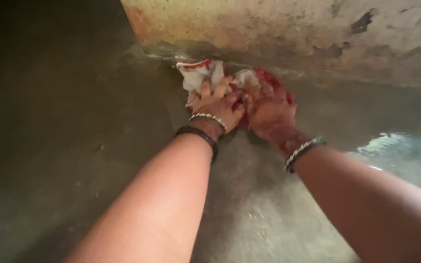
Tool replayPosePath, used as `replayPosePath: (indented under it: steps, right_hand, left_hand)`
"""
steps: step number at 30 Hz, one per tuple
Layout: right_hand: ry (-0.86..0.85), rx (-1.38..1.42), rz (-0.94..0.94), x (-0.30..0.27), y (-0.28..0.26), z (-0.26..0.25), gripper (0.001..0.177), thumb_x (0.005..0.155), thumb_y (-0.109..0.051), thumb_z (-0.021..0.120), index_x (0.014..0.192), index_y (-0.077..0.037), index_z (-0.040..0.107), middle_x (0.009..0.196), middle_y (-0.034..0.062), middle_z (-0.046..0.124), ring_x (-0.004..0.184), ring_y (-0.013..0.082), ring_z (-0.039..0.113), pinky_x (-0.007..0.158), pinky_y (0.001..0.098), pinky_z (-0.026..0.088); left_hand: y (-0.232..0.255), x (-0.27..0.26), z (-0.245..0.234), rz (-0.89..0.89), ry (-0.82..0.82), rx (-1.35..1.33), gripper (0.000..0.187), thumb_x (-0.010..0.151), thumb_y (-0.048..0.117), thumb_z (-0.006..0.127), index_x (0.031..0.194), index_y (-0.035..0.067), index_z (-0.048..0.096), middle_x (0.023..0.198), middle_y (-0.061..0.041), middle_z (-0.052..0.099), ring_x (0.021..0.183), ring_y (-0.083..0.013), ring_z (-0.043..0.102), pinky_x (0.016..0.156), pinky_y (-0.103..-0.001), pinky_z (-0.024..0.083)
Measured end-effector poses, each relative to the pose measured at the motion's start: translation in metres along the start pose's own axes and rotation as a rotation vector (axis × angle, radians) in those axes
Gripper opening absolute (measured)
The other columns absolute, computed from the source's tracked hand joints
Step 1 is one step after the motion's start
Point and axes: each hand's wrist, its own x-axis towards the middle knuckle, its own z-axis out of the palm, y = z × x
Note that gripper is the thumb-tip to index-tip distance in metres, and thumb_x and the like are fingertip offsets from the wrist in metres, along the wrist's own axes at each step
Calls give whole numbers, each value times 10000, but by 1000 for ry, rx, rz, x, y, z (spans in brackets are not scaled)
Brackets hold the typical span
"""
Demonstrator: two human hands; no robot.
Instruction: The person washes a red cloth by dipping it into a bucket of water, scrubbing it by hand on the floor, and wringing it out.
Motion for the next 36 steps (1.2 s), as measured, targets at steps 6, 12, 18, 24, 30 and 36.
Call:
replayPosePath:
  steps: [6,12,18,24,30,36]
  right_hand:
    - [-53,-7,-29,-77,-11,-19,570,1023,-513,380,1579,-387,354,1674,-25,269,1527,283,252,1190,648,219]
    - [-279,53,-11,-150,-13,-36,635,968,-495,439,1575,-382,291,1668,36,238,1522,358,192,1185,582,257]
    - [-791,-154,-75,-201,-2,-61,1022,872,-573,627,1672,-307,49,1739,152,-23,1551,482,35,1278,536,158]
    - [-879,-213,-364,-193,2,-67,1491,695,-738,809,1610,-16,-119,1691,238,-119,1552,466,-179,1260,584,-32]
    - [-698,-258,-377,-177,1,-41,1504,644,-818,775,1621,-48,-69,1710,198,-127,1554,459,-174,1223,644,-46]
    - [-587,-151,-301,-120,2,-36,1537,571,-879,764,1626,-100,-38,1697,193,-81,1571,411,-149,1256,554,-65]
  left_hand:
    - [15,-79,-14,-13,-64,28,546,828,557,593,1360,434,611,1655,57,236,1534,-408,106,1166,-742,100]
    - [38,-155,-42,-56,-260,61,701,774,609,630,1450,464,510,1692,82,103,1539,-404,48,1166,-745,77]
    - [60,-219,-68,-39,-609,130,1013,657,769,726,1535,465,321,1699,93,-112,1536,-445,-128,1123,-804,126]
    - [61,-207,-56,-49,-588,123,940,715,580,786,1543,509,348,1715,91,-23,1558,-444,-94,1085,-887,129]
    - [46,-187,-46,20,-453,57,906,692,570,797,1508,486,410,1688,108,81,1573,-381,-40,1116,-846,114]
    - [37,-133,-46,-1,-471,109,944,703,592,796,1531,450,365,1696,107,62,1550,-387,20,1080,-883,119]
